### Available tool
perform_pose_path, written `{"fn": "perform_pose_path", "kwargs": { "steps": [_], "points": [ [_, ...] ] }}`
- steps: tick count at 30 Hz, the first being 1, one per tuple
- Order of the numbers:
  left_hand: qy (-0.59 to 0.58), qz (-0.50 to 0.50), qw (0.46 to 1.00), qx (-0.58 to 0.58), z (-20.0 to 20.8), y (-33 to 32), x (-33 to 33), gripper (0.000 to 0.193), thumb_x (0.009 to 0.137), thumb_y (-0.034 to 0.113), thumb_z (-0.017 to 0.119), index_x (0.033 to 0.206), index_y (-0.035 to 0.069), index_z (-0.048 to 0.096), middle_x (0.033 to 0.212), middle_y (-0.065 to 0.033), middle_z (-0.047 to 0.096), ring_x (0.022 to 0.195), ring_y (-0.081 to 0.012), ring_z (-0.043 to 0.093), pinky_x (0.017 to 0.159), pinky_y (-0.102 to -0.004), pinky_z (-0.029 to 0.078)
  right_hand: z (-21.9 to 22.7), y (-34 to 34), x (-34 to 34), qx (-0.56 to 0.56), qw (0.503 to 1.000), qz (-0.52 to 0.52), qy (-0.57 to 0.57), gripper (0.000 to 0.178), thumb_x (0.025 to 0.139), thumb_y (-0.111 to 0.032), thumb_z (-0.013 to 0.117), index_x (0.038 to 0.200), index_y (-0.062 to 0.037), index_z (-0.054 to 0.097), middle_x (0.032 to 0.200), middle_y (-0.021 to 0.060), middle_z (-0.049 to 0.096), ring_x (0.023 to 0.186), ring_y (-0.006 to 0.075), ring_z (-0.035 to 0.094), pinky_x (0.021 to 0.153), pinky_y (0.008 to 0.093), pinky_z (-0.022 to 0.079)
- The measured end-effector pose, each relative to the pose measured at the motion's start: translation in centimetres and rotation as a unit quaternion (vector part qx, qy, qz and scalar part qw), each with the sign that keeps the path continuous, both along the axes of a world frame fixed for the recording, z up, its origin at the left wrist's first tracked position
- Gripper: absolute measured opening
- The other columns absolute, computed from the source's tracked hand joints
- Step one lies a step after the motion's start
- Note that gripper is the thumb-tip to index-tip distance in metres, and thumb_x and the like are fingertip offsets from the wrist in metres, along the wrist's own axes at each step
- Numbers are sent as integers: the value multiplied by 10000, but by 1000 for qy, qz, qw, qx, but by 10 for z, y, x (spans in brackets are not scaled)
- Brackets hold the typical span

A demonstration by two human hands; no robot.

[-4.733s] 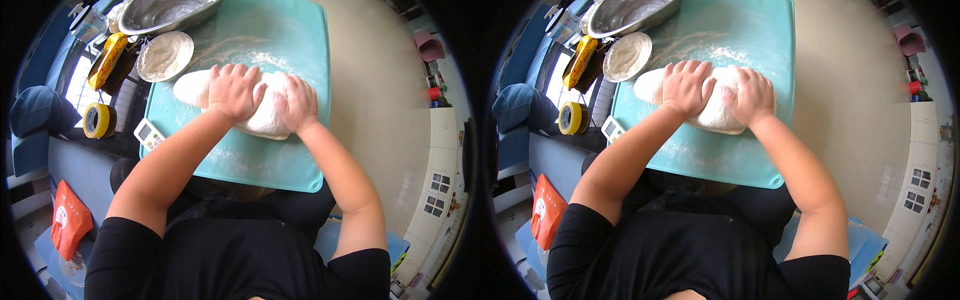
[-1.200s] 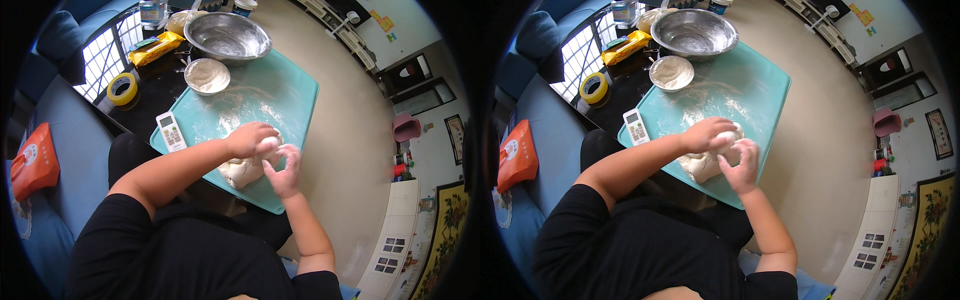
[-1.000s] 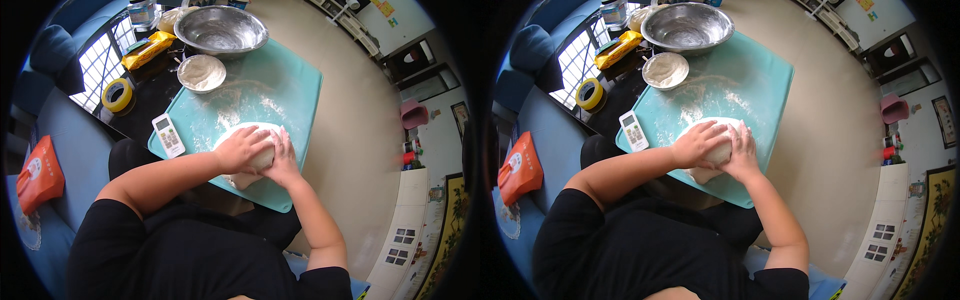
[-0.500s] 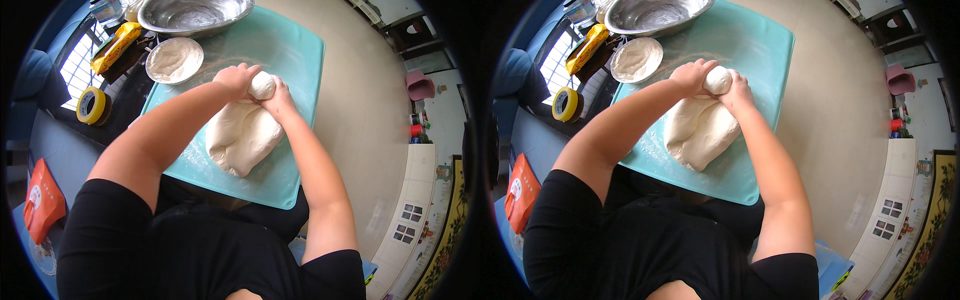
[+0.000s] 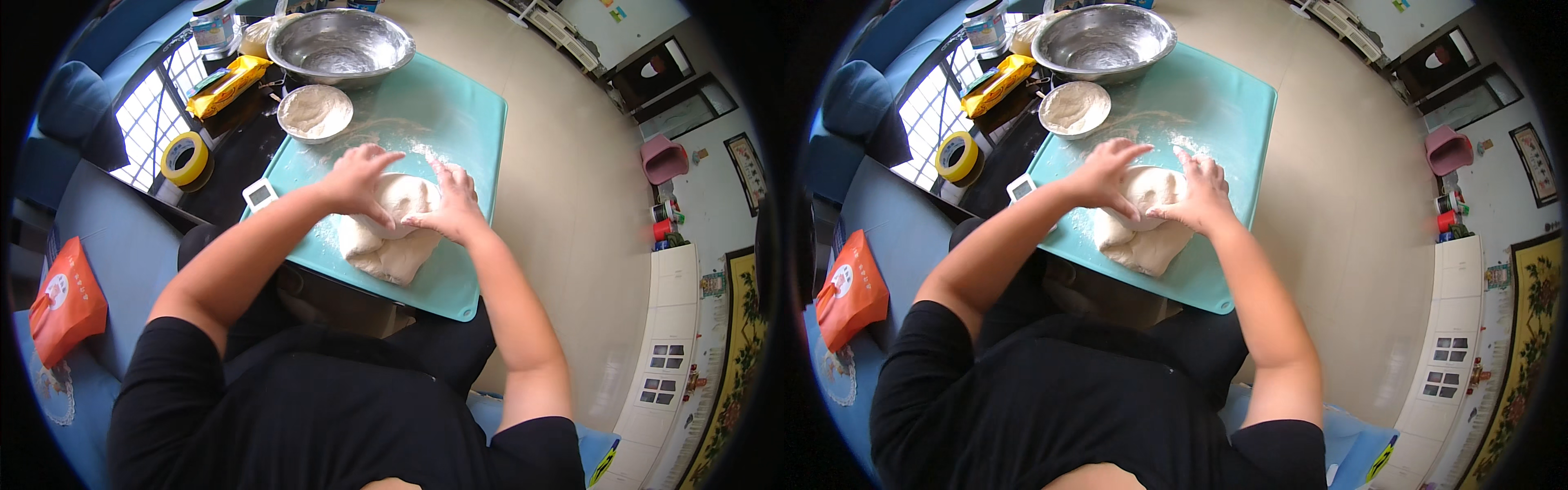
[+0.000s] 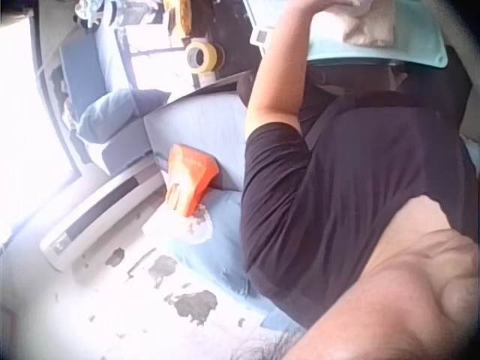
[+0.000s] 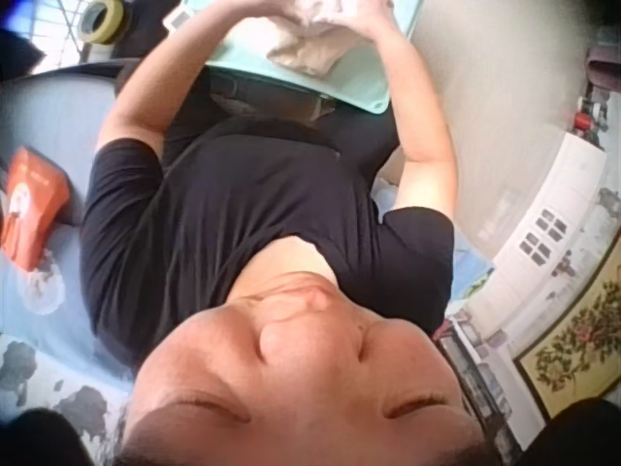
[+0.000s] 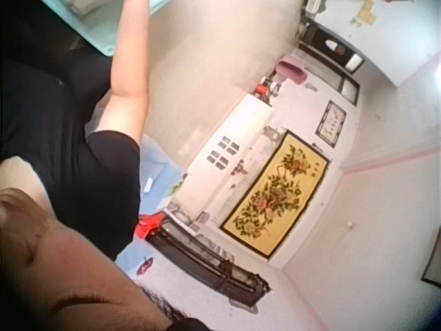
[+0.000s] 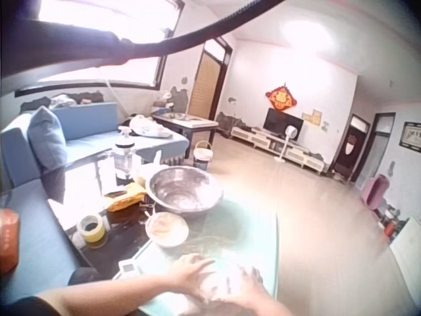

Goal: The person kneads a large mass of dough on a light green cutting board. They repeatedly fold, press, and turn the dough by hand, occasionally adding flour from a nearby bowl to prevent sticking. The dough is worked into a cohesive, smooth ball throughout the clip.

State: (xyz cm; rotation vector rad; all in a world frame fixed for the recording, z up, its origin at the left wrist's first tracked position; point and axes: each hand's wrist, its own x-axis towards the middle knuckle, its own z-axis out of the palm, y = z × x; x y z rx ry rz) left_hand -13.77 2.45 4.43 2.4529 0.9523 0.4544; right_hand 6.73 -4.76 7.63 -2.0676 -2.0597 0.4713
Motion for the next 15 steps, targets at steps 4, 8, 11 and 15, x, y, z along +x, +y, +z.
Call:
{"fn": "perform_pose_path", "kwargs": {
  "steps": [4,8,11,15],
  "points": [
    [10,21,997,-75,-7,-24,12,1061,441,420,883,1341,117,409,1225,-192,508,1133,-370,498,973,-420,410,-42,-2,6,-64,992,3,108,1152,528,-485,849,1437,-109,249,1427,188,265,1333,363,251,1114,438,254],
    [43,12,990,131,-31,-57,6,1002,487,381,863,1340,183,374,1243,-127,454,1118,-336,473,888,-459,423,-58,-42,4,13,999,42,0,1198,533,-427,855,1450,-89,162,1436,179,230,1342,372,246,1118,427,263],
    [31,20,993,109,-37,-45,12,975,517,373,854,1343,191,369,1232,-129,456,1092,-338,482,880,-456,427,-81,-29,15,48,997,59,12,1173,549,-412,851,1446,-88,168,1417,179,250,1323,379,267,1110,421,272],
    [94,56,992,70,-33,14,29,893,540,345,853,1302,199,411,1122,-126,520,1014,-336,550,828,-432,483,-49,36,9,-103,994,-29,29,1129,543,-428,849,1434,-125,225,1380,163,364,1258,346,409,1034,412,384]
  ]
}}
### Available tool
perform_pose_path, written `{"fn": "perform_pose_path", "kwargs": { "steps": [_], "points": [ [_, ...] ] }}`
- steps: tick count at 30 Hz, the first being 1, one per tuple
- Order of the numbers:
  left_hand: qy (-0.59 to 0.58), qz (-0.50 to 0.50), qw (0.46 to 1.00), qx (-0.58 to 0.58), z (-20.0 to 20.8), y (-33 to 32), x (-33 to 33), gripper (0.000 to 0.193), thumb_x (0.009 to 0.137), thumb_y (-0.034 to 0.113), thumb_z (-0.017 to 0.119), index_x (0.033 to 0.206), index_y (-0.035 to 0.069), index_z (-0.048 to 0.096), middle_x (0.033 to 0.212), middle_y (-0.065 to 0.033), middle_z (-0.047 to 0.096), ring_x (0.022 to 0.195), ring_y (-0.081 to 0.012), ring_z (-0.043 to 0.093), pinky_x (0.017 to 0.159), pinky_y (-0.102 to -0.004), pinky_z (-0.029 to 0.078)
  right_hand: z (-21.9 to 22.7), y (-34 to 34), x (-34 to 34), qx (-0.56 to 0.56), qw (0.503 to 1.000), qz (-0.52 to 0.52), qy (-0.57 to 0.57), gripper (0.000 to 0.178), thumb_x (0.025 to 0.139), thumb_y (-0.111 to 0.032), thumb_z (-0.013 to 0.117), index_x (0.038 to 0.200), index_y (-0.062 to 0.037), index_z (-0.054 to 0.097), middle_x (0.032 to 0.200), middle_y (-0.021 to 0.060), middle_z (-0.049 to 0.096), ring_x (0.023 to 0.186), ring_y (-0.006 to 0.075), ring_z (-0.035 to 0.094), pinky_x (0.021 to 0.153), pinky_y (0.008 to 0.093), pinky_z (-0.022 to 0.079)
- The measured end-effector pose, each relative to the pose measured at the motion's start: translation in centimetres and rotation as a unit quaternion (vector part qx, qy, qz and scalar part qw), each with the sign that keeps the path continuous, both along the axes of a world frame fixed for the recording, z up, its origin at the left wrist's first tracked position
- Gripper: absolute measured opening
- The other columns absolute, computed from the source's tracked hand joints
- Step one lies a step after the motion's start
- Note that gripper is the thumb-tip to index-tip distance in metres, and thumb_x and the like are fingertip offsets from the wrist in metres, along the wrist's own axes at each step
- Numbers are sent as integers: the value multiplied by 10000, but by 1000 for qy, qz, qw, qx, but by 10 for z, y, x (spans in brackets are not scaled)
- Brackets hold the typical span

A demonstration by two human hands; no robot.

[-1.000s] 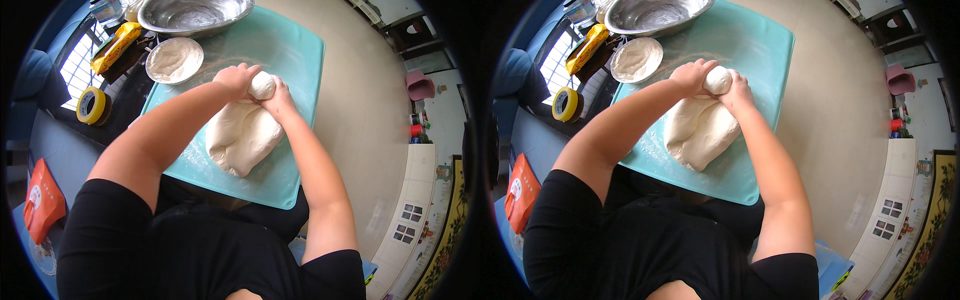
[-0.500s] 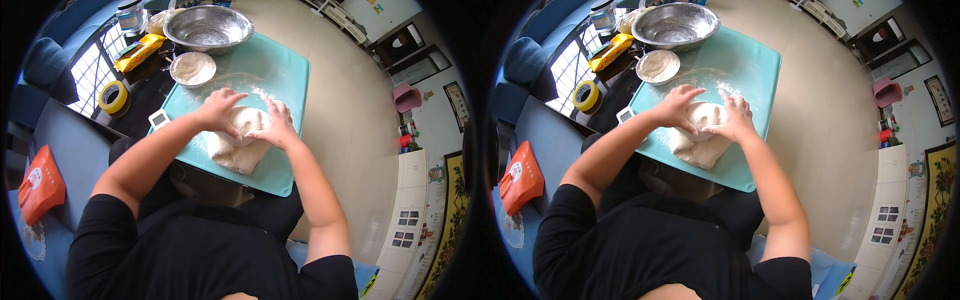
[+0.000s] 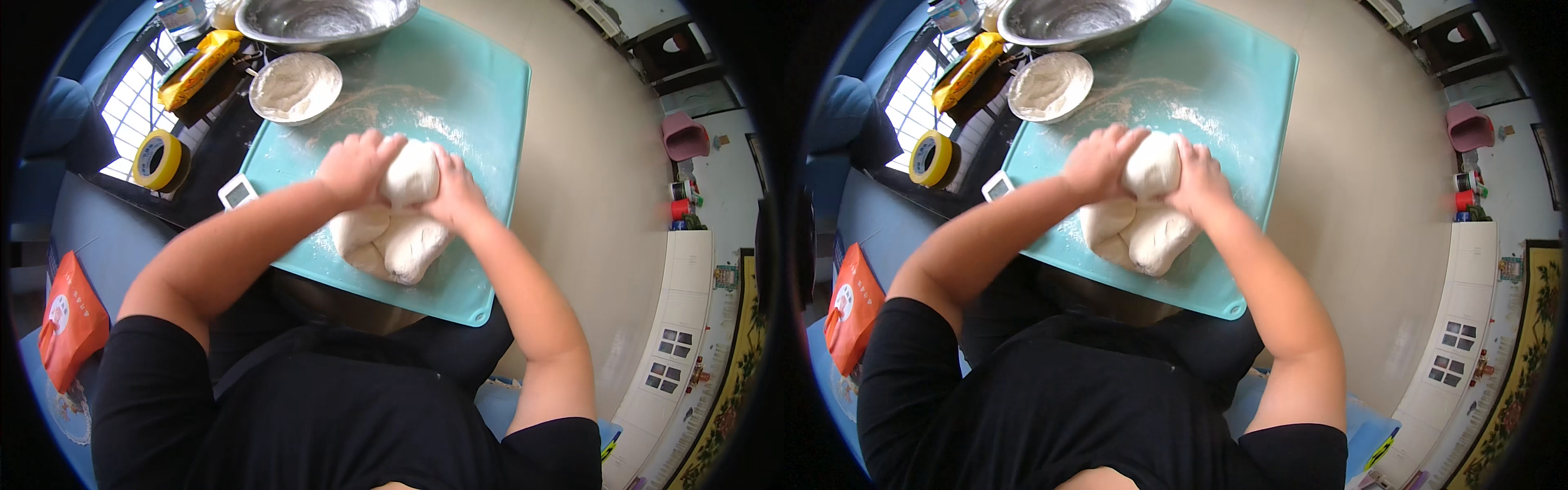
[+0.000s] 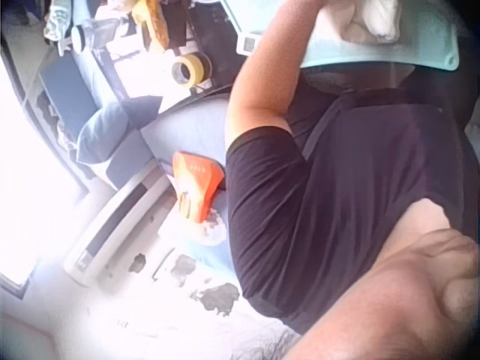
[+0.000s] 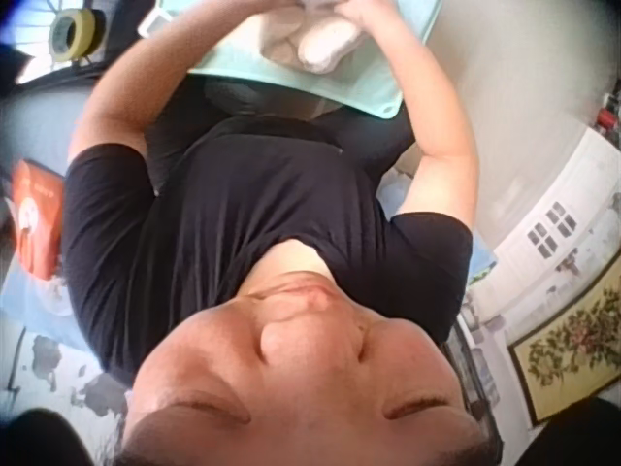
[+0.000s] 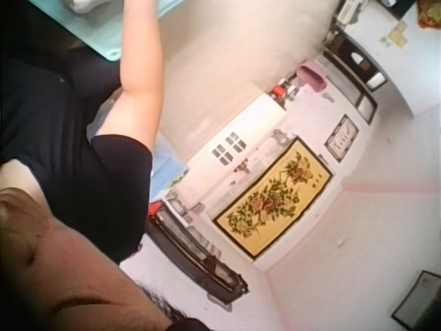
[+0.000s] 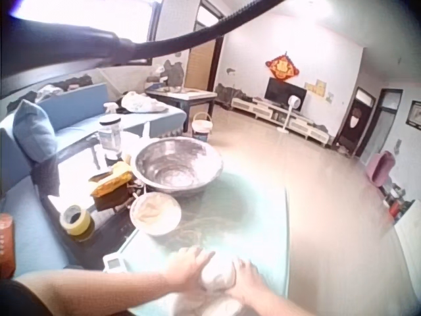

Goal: The person kneads a large mass of dough on a light green cutting board. They repeatedly fold, press, and turn the dough by hand, occasionally adding flour from a nearby bowl to prevent sticking. The dough is worked into a cohesive, smooth ball throughout the clip.

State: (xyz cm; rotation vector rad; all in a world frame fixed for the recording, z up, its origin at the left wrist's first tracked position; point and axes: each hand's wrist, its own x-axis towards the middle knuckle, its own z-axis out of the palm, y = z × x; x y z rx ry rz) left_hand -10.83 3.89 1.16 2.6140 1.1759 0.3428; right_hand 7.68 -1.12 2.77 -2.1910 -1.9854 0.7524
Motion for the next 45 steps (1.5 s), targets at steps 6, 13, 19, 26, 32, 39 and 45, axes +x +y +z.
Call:
{"fn": "perform_pose_path", "kwargs": {
  "steps": [6,13,19,26,32,39,45],
  "points": [
    [149,28,984,-91,12,79,32,777,629,325,799,1315,214,452,1055,-114,607,983,-298,625,802,-395,518,-20,75,16,13,999,-40,-20,849,618,-515,781,1303,-145,440,1160,149,605,1079,313,585,909,390,485],
    [60,69,995,46,-8,69,44,512,716,219,706,1195,208,526,1043,-86,593,966,-280,613,781,-395,514,-35,73,23,51,987,-150,-27,689,699,-431,733,1283,-188,460,1181,139,596,1088,311,579,912,399,480],
    [-14,14,1000,16,8,23,-6,721,610,290,795,1256,206,486,1117,-106,537,1030,-315,543,869,-395,473,-16,20,25,130,985,15,115,727,706,-330,732,1322,-98,422,1180,149,559,1167,315,507,1012,398,400],
    [-70,-26,992,102,25,-27,-15,1030,455,547,841,1344,209,446,1305,-165,463,1208,-340,444,971,-533,360,29,-50,7,149,978,-31,141,737,679,-385,754,1267,-36,477,1294,186,422,1229,319,393,1038,399,345],
    [-116,-34,988,95,0,-65,-21,795,534,465,787,1222,178,511,1226,-72,530,1167,-278,469,949,-493,361,-29,-74,-26,292,948,96,-83,1079,537,-649,753,1364,-97,333,1408,176,320,1337,379,229,1099,542,149],
    [-86,-17,975,206,-23,-54,-13,740,613,422,747,1269,186,500,1265,-84,500,1173,-297,442,973,-499,325,-65,-60,-29,464,880,77,-64,918,651,-593,708,1334,-114,325,1348,191,342,1287,405,282,1021,646,175],
    [-33,18,998,59,-4,-7,-2,754,599,377,757,1280,189,496,1266,-76,516,1191,-276,463,982,-438,351,-66,-17,-32,438,892,-7,-112,857,668,-571,693,1316,-118,362,1295,156,416,1230,359,365,1054,569,188]
  ]
}}
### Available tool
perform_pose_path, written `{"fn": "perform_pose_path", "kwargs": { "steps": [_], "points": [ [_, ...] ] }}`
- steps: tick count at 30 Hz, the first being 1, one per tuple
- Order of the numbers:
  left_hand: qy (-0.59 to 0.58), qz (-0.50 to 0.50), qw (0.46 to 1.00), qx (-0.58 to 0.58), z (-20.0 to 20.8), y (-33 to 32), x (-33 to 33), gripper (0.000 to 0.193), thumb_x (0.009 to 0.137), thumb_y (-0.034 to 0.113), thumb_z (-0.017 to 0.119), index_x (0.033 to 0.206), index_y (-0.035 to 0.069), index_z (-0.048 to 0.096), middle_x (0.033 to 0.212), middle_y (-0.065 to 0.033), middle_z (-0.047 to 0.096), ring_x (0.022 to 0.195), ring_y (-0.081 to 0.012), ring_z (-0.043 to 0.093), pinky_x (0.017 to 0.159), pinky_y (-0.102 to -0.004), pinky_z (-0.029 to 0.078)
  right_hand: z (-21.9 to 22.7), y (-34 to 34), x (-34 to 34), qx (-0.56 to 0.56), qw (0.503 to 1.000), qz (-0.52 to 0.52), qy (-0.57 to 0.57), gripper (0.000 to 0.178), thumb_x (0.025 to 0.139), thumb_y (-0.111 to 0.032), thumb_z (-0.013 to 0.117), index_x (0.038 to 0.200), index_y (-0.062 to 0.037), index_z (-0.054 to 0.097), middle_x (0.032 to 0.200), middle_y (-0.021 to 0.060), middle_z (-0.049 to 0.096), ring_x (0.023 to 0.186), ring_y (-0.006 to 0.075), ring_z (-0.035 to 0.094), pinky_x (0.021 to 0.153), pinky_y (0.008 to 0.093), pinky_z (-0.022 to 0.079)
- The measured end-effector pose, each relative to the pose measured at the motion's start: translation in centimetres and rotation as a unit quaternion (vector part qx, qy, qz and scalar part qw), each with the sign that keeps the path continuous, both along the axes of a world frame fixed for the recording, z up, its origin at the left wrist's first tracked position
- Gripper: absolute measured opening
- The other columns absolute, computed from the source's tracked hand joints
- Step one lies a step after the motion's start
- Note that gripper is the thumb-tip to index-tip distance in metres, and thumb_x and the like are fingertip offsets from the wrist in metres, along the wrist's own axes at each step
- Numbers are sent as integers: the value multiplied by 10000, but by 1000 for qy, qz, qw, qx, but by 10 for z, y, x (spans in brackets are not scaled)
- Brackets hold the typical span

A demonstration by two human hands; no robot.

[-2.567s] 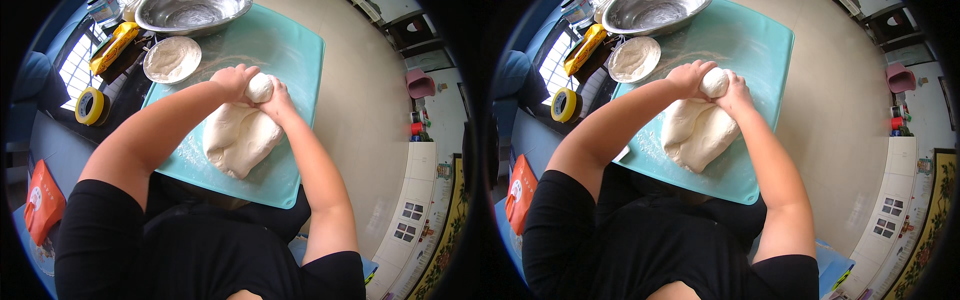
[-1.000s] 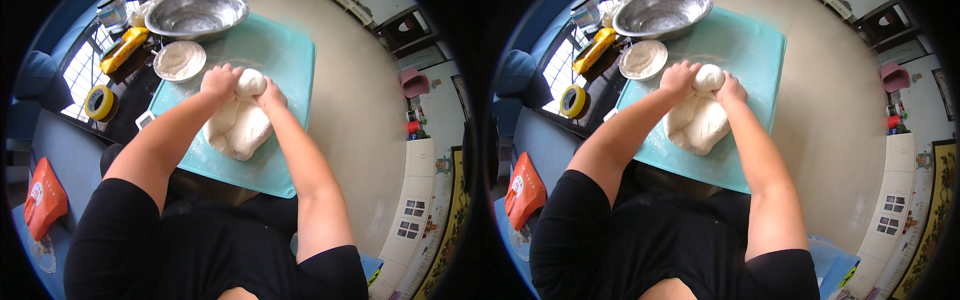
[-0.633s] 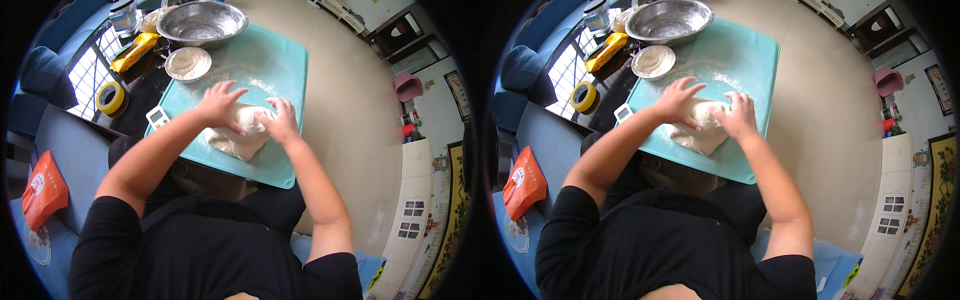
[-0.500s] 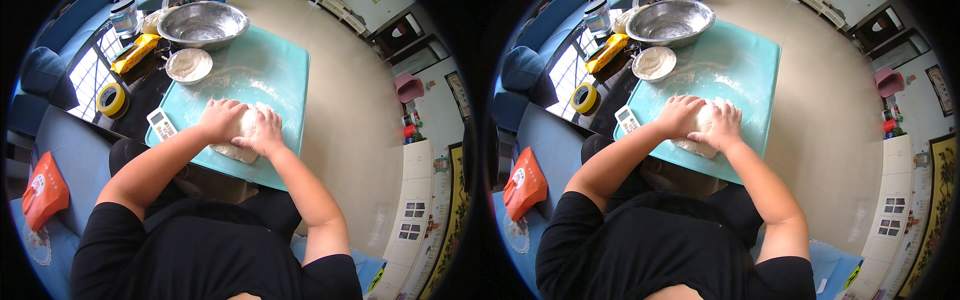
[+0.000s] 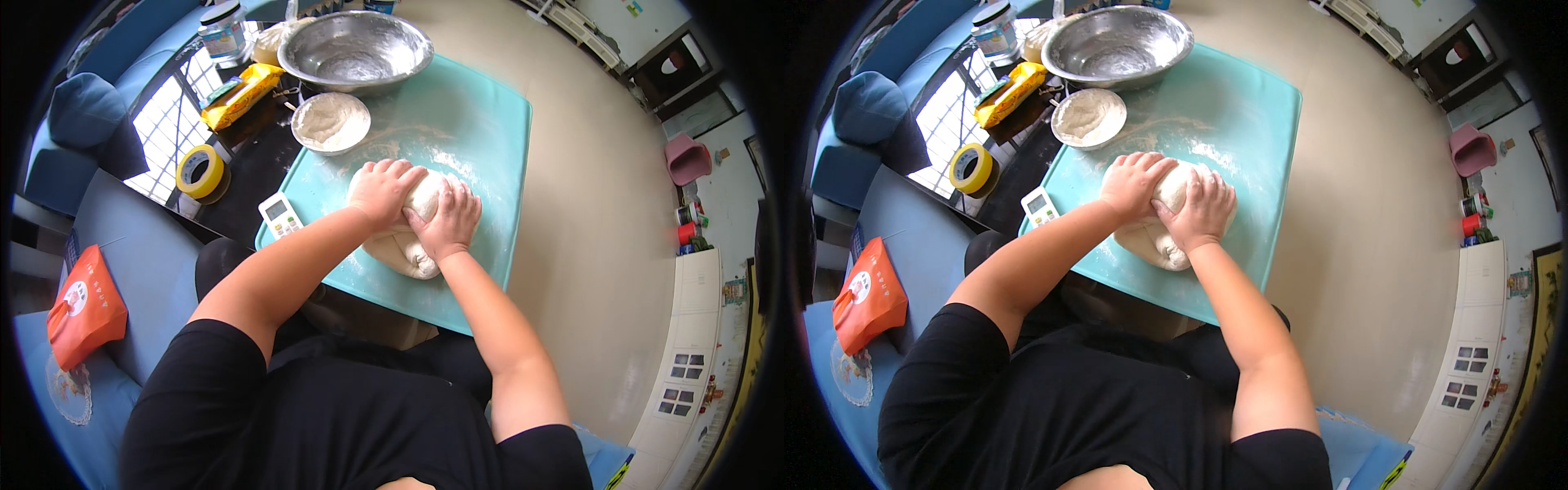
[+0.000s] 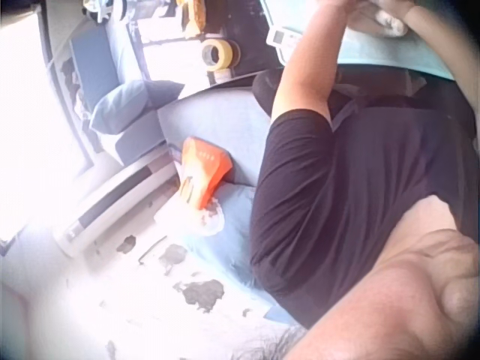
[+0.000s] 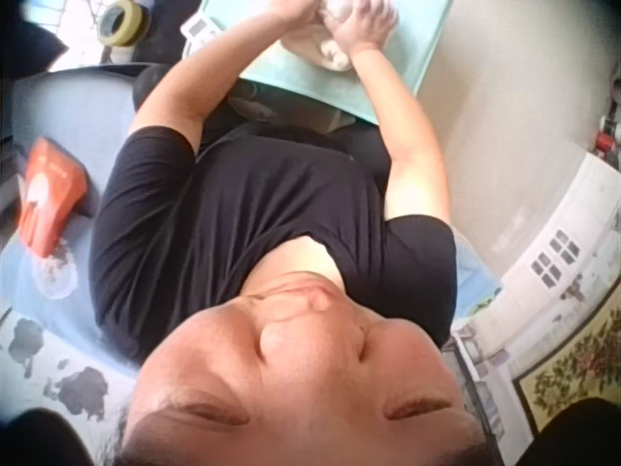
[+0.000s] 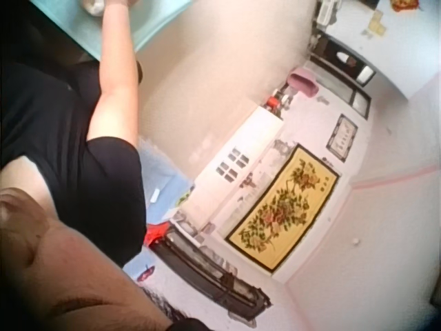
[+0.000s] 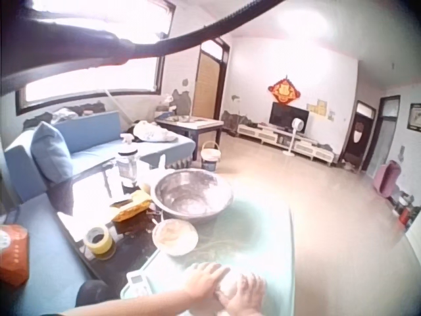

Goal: The person kneads a large mass of dough on a light green cutting board. They repeatedly fold, press, and turn the dough by hand, occasionally adding flour from a nearby bowl to prevent sticking. The dough is worked into a cohesive, smooth ball throughout the clip.

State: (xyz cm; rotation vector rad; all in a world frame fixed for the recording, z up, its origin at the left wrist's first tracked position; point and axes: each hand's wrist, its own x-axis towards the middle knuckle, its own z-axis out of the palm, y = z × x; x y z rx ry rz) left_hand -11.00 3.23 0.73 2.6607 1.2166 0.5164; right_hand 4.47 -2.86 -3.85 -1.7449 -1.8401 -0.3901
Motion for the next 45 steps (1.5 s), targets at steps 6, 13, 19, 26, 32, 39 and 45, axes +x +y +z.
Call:
{"fn": "perform_pose_path", "kwargs": {
  "steps": [6,13,19,26,32,39,45],
  "points": [
    [-181,-103,966,-151,7,27,-32,510,741,247,711,1222,153,570,1267,-83,542,1178,-256,500,987,-387,392,-2,-14,5,63,997,20,26,727,707,-550,650,1247,-106,450,1226,143,472,1188,351,402,1037,561,228],
    [-222,304,896,-234,-13,151,-76,333,812,217,624,1122,99,640,1125,-150,637,1079,-264,588,944,-344,429,0,-17,5,88,995,32,43,651,778,-573,541,1221,-102,469,1220,125,478,1169,341,422,1017,567,246],
    [-136,339,886,-286,-32,181,-59,313,816,221,600,1089,72,640,1019,-130,655,931,-244,624,784,-343,486,2,-19,6,86,994,37,53,620,802,-573,505,1215,-114,456,1232,117,479,1174,331,432,1022,574,242],
    [-191,166,913,-320,18,156,-7,144,845,150,598,930,38,629,747,-37,588,651,-158,567,569,-293,470,-3,-18,11,83,994,36,62,634,823,-585,490,1237,-106,477,1261,128,467,1186,340,418,1034,559,232],
    [-195,121,875,-426,25,137,28,384,907,267,587,1229,58,559,1128,-135,594,1040,-252,539,864,-388,466,-4,-18,9,68,995,32,71,639,815,-594,497,1229,-107,493,1261,128,477,1191,335,420,1038,559,225],
    [-302,109,878,-357,-34,99,-6,416,929,255,543,1274,23,518,1242,-145,559,1195,-243,486,1000,-330,378,-2,-16,10,88,990,43,98,634,809,-587,504,1227,-110,506,1236,120,502,1167,330,444,1031,554,245],
    [-235,-59,949,-204,-76,112,-42,469,937,241,519,1345,28,423,1417,-178,394,1332,-281,354,1088,-321,275,-6,-16,12,74,991,44,107,659,797,-595,509,1257,-123,497,1258,121,496,1195,328,430,1036,546,239]
  ]
}}
